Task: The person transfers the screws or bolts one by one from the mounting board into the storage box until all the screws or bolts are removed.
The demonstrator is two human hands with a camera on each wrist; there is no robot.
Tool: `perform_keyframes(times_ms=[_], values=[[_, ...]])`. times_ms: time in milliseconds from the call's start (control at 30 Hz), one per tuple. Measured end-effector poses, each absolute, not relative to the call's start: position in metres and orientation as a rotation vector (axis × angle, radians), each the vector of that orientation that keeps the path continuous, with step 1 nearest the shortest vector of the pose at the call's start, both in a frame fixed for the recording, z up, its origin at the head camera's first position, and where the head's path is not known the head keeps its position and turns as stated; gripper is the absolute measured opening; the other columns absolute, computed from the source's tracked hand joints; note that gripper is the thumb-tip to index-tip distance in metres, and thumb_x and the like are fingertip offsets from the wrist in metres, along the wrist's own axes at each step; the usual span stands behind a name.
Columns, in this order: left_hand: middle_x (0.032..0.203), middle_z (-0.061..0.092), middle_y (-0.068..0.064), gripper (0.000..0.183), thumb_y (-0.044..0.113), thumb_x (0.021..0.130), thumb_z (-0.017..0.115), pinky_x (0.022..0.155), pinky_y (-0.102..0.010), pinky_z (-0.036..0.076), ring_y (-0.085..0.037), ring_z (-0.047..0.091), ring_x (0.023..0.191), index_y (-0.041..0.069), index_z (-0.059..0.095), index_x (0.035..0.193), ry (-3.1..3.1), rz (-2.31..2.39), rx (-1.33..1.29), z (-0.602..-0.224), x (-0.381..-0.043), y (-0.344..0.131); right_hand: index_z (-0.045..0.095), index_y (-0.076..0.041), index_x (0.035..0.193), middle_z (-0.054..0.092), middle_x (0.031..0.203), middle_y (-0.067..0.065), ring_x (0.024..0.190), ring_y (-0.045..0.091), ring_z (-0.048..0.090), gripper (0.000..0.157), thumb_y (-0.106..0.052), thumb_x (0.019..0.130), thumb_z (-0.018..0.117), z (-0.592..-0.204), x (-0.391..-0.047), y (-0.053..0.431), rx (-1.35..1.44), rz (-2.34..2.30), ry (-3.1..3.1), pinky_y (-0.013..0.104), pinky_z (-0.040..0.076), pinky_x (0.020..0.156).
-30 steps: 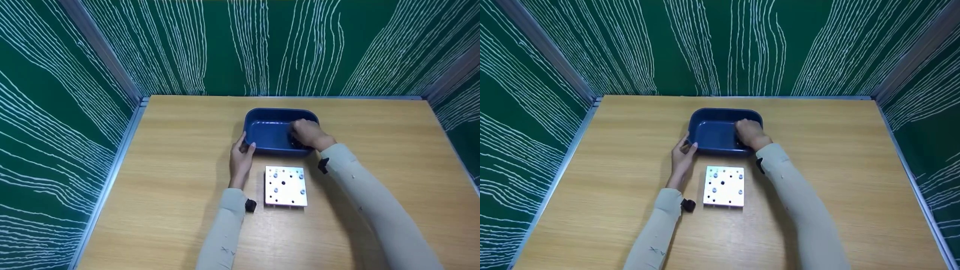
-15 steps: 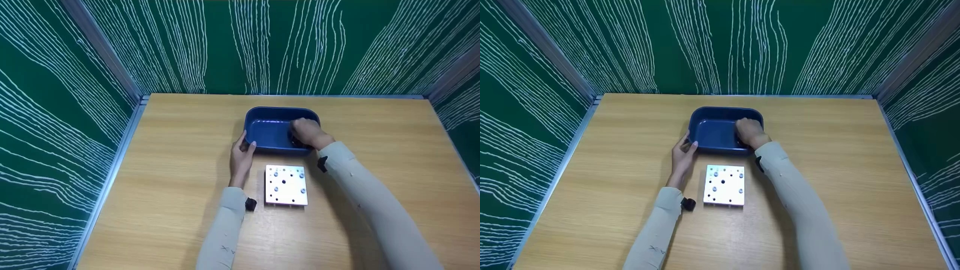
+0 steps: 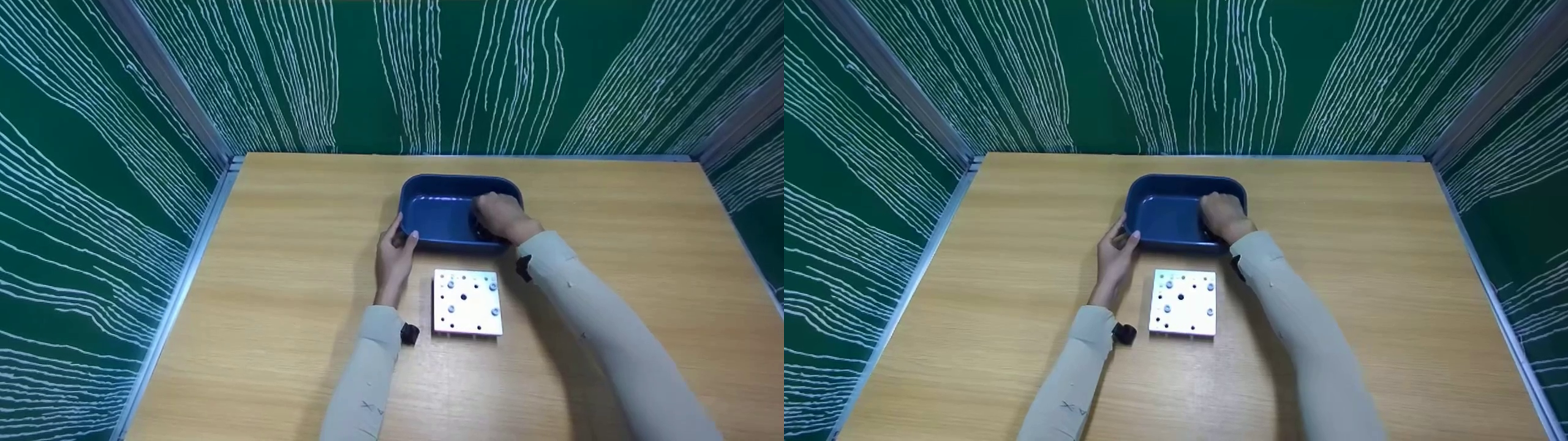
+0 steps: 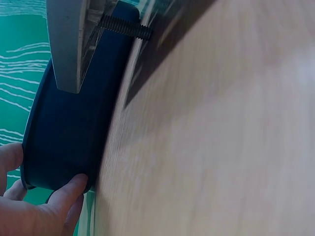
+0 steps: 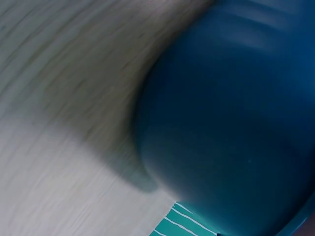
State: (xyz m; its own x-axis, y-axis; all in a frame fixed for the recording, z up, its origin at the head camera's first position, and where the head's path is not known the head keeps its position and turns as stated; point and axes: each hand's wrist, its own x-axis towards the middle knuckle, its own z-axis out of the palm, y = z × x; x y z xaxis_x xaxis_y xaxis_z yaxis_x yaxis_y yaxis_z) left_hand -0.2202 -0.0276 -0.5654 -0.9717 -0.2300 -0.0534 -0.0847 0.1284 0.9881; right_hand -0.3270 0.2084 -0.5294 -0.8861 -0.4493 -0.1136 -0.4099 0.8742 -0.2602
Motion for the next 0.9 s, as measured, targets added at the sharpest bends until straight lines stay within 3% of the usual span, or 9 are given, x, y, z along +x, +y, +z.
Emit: perform_keyframes(times_ms=[200,567,900], values=[[0.147,0.052,-0.023,0.056,0.012,0.104,0.067,0.115,-0.039,0.048,-0.034,0.056,0.140,0.010,0.051,0.158,-2.181,-2.057,0.285,-0.566,-0.219,-0.026,0.067,0.005,0.094,0.072,0.083,0.022,0.075,0.035,0.074,0.021,-0.006,0.107,0.055,-0.534,-0.328,0.207,-0.716,-0.303,2.939,0.051,0.062,0.070],[0.147,0.055,-0.018,0.056,0.019,0.104,0.068,0.114,-0.038,0.049,-0.030,0.059,0.137,0.017,0.052,0.158,-2.257,-1.988,0.322,-0.564,-0.220,-0.026,0.068,0.005,0.095,0.071,0.081,0.020,0.071,0.032,0.072,0.022,-0.007,0.107,0.055,-0.532,-0.326,0.207,-0.703,-0.307,2.956,0.045,0.062,0.065],[0.146,0.056,-0.017,0.056,0.020,0.105,0.068,0.112,-0.036,0.050,-0.029,0.060,0.135,0.018,0.051,0.158,-2.264,-1.987,0.338,-0.564,-0.221,-0.026,0.069,0.007,0.095,0.071,0.082,0.023,0.073,0.037,0.073,0.018,-0.008,0.103,0.063,-0.525,-0.315,0.209,-0.814,-0.243,3.085,0.050,0.062,0.066]])
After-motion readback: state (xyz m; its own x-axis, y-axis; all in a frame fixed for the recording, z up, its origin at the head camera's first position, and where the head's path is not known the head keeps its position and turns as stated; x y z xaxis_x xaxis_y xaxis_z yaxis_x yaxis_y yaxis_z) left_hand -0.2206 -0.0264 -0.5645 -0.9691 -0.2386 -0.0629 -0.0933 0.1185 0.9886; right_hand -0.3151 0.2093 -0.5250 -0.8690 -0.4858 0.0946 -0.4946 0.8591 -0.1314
